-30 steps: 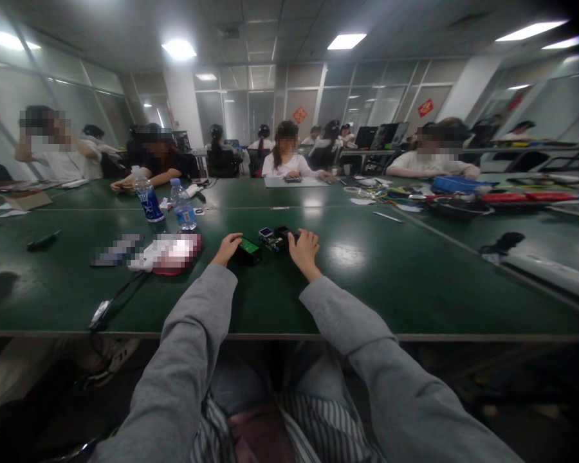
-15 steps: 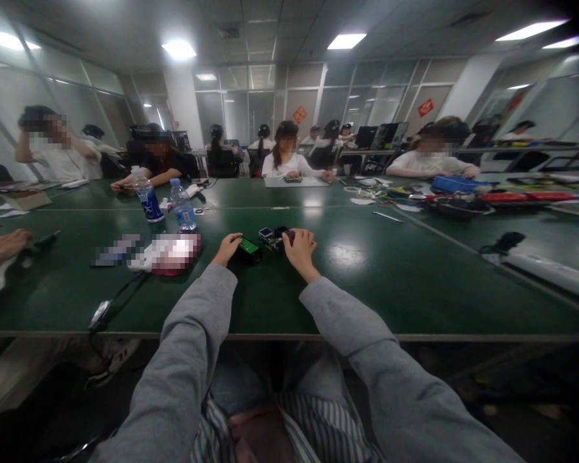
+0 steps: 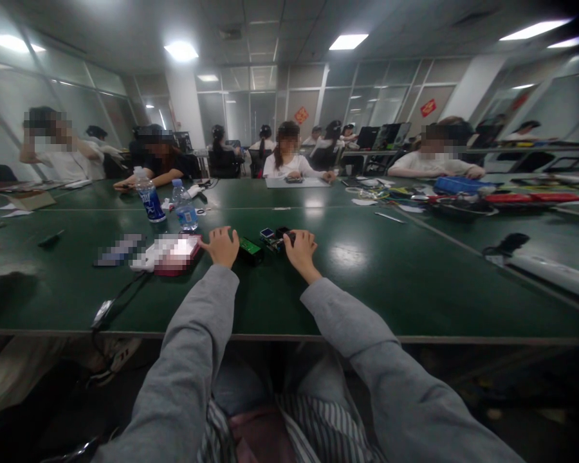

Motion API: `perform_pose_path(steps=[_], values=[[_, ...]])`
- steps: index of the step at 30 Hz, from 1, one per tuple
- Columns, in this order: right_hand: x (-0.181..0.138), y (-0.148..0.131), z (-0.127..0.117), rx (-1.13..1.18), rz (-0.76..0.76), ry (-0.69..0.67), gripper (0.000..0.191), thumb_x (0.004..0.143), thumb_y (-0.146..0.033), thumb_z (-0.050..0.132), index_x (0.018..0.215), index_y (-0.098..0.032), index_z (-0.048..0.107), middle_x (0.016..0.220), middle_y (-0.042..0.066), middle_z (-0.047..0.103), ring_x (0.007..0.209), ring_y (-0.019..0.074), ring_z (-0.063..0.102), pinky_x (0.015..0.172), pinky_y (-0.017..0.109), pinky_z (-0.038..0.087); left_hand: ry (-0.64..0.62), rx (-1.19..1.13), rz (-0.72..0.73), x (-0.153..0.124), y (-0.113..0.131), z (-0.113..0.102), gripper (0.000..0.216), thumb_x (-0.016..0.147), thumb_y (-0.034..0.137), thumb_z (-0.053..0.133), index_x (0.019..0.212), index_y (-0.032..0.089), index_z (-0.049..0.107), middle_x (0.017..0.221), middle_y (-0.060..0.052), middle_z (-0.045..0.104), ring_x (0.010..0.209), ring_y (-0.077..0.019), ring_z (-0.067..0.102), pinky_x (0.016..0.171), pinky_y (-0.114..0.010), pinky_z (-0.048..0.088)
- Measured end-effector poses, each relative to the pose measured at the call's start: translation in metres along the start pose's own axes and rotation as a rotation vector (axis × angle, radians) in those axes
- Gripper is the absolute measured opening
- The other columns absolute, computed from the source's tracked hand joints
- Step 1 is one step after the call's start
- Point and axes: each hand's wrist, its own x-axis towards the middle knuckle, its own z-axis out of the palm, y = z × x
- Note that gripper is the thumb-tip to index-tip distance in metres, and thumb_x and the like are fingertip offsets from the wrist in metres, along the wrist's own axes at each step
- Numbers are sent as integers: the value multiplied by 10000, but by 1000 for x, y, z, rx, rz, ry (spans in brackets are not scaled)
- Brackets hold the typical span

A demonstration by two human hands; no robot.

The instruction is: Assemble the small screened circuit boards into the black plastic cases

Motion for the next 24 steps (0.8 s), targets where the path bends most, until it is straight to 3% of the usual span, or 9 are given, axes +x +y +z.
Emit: perform_pose_path(steps=[5,15,19,24], values=[[-1,-1,-1,-4,-6,2,381,996,-449,396,1174,-164,576,1209,141,541,1176,304,421,945,454,341,104,265,-62,-2,-11,-15,532,1003,436,339,1348,83,539,1441,-244,478,1460,-408,221,1105,-735,165],[-1,-1,-2,16,-3,0,376,995,-447,392,1169,-170,577,1212,142,538,1182,306,416,952,464,338,-128,276,-279,11,-29,-10,605,989,515,319,1327,67,545,1511,-261,398,1435,-443,275,1063,-762,236],[-1,-1,-3,4,3,-11,368,996,-442,397,1171,-170,573,1215,145,534,1185,309,413,955,470,344,-88,272,-262,11,-29,-9,570,990,494,351,1307,66,554,1491,-273,413,1420,-444,295,1047,-752,269],[0,-1,-3,-4,3,-25,372,998,-443,391,1182,-169,563,1217,144,521,1184,304,406,954,461,334,13,212,-105,6,-18,-5,487,997,437,395,1301,99,569,1414,-246,487,1382,-397,351,1072,-676,299]])
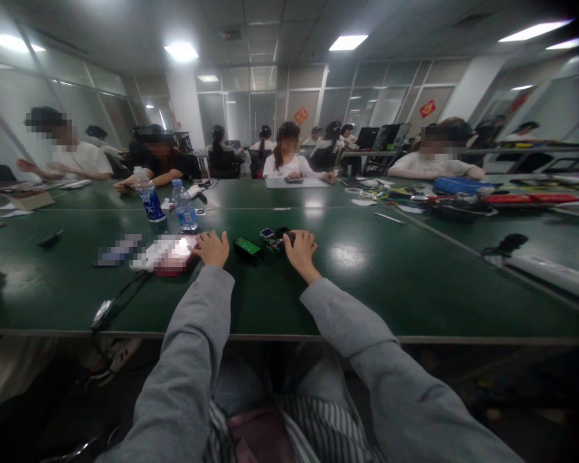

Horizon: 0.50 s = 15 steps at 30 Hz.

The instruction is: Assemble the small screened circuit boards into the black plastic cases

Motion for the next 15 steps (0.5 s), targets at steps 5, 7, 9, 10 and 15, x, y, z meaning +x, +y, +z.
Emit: perform_pose_path(steps=[5,7,9,10,15], values=[[0,0,-1,-14,-3,9,384,996,-447,380,1184,-171,569,1223,148,513,1183,306,392,947,450,324,-131,-157,197,-5,11,7,424,1002,429,426,1305,174,577,1385,-175,528,1350,-327,403,1112,-568,309],[-1,0,-1,-25,-10,23,380,995,-441,382,1181,-171,574,1232,152,510,1188,308,391,948,451,326,-214,-292,227,-5,12,14,418,1001,419,443,1314,172,569,1390,-168,528,1341,-308,427,1120,-519,317],[-1,0,0,-35,-21,38,372,991,-432,397,1191,-173,575,1253,154,503,1206,311,384,959,457,324,-295,-436,236,-4,12,22,409,1000,401,459,1316,164,566,1390,-164,533,1326,-289,461,1122,-477,329],[-2,1,2,-42,-28,40,372,986,-429,410,1203,-174,573,1265,156,498,1217,313,378,968,462,320,-327,-489,239,-3,12,27,400,999,391,465,1311,163,570,1385,-158,542,1315,-277,481,1119,-456,339],[-2,5,11,-45,-42,-42,402,981,-439,420,1264,-187,556,1328,163,470,1250,314,360,1000,489,314,-406,-635,234,5,14,46,352,994,336,493,1279,156,597,1363,-129,587,1288,-232,527,1120,-377,358]])
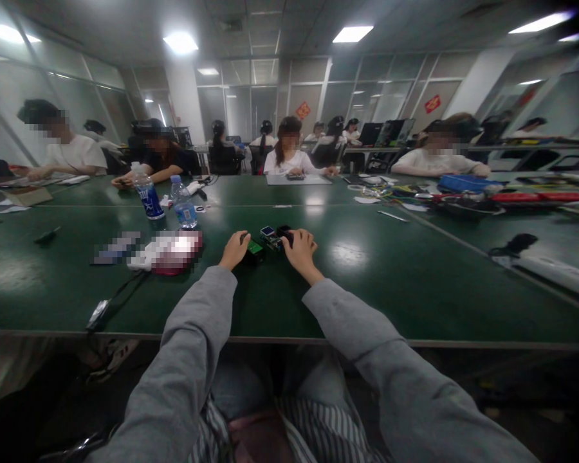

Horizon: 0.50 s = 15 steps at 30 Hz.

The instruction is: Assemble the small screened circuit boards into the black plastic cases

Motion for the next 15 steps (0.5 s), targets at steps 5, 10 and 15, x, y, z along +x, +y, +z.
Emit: perform_pose_path(steps=[5,10,15], values=[[10,5,8,82,-23,-74,409,981,-444,416,1287,-204,543,1369,146,450,1271,305,377,1003,498,359,-34,-188,-76,20,-8,12,292,946,206,549,1217,142,637,1319,-123,625,1245,-223,568,1079,-354,416],[29,4,16,129,-18,-104,397,983,-396,388,1290,-201,546,1310,135,506,1230,298,431,992,511,384,-56,-370,-138,42,-13,25,354,913,241,624,1250,137,612,1312,-148,619,1202,-233,599,1023,-372,469],[48,2,25,168,-33,-127,373,976,-387,392,1266,-225,561,1309,118,539,1230,284,453,980,499,401,-150,-521,-146,68,-16,28,352,845,210,695,1184,128,646,1269,-144,642,1181,-237,608,1046,-400,453]])
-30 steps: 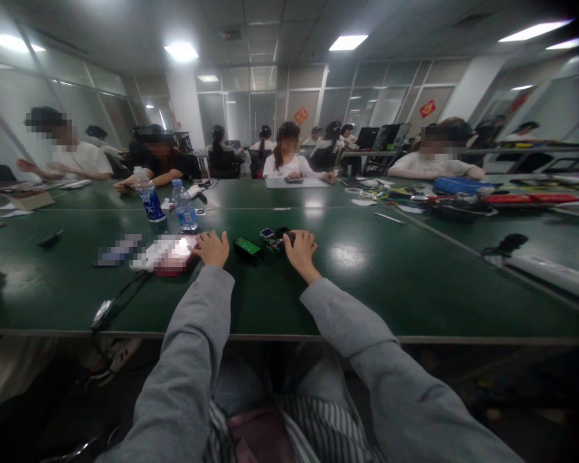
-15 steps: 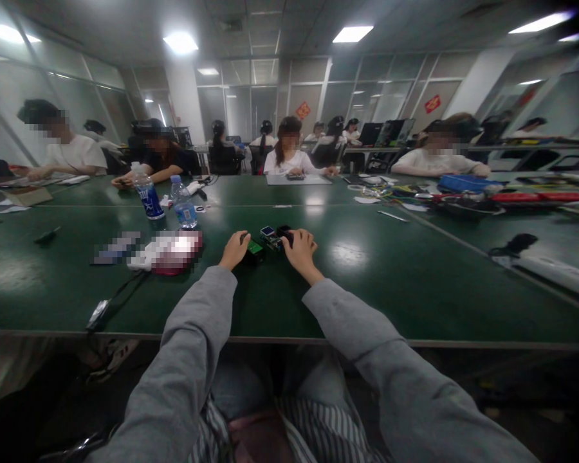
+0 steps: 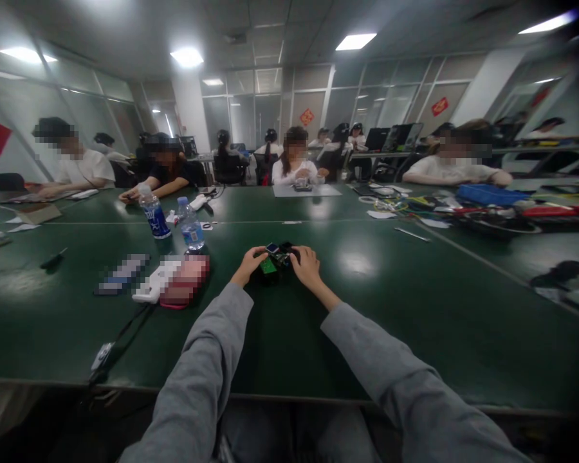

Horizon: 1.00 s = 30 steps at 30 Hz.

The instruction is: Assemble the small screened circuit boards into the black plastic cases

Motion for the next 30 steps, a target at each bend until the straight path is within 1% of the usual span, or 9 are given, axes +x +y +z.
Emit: perform_pose_path(steps=[9,12,15,17,20,22,24,27,30], values=[[22,8,6,98,66,-44,350,920,-347,436,1215,-267,607,1378,84,542,1298,289,435,1017,548,367,-304,-182,-22,45,1,-8,490,733,166,786,1207,137,670,1242,-125,674,1159,-251,629,1058,-413,444],[29,5,0,111,96,31,352,887,-300,431,1171,-247,632,1335,100,567,1260,293,470,990,523,396,-349,-238,-39,53,-6,-7,535,722,206,815,1232,154,664,1281,-128,655,1205,-270,603,1099,-446,402],[30,-21,-13,57,32,176,387,893,-270,404,1209,-240,626,1330,111,569,1269,301,463,1009,522,388,-344,-263,-24,56,-11,-7,563,720,223,822,1254,163,653,1321,-131,633,1247,-281,576,1121,-458,383],[26,-54,-19,20,-66,193,411,922,-258,367,1246,-259,619,1347,101,561,1288,304,451,1031,532,376,-346,-266,0,55,-12,-8,580,728,223,810,1279,161,638,1328,-130,629,1257,-286,569,1129,-463,384],[18,-119,-14,44,-297,36,432,953,-242,340,1283,-273,616,1305,94,590,1256,292,486,1046,509,384,-361,-248,75,53,-11,-9,560,740,182,776,1284,149,645,1310,-130,635,1258,-292,567,1147,-450,386],[15,-161,3,73,-482,-177,463,963,-216,343,1377,-254,549,1218,96,633,1158,263,552,1019,462,421,-351,-242,96,54,-11,-10,556,744,166,765,1287,162,649,1319,-120,629,1283,-289,548,1162,-432,377],[17,-194,27,34,-584,-366,480,981,-196,337,1436,-227,487,1087,89,674,1012,240,610,942,422,466,-354,-230,80,57,-11,-10,565,727,174,786,1275,150,653,1311,-131,632,1293,-305,538,1163,-459,366],[26,-219,64,-107,-616,-552,428,996,-202,359,1382,-225,544,1007,89,699,900,237,652,802,373,502,-389,-224,49,61,-13,-10,585,723,216,809,1278,137,641,1315,-150,631,1283,-312,545,1141,-490,369],[34,-223,89,-190,-618,-625,389,996,-194,367,1296,-239,610,988,88,712,865,250,674,721,353,503,-391,-241,64,63,-16,-8,598,730,242,812,1289,130,629,1337,-163,618,1272,-303,553,1123,-476,382]])
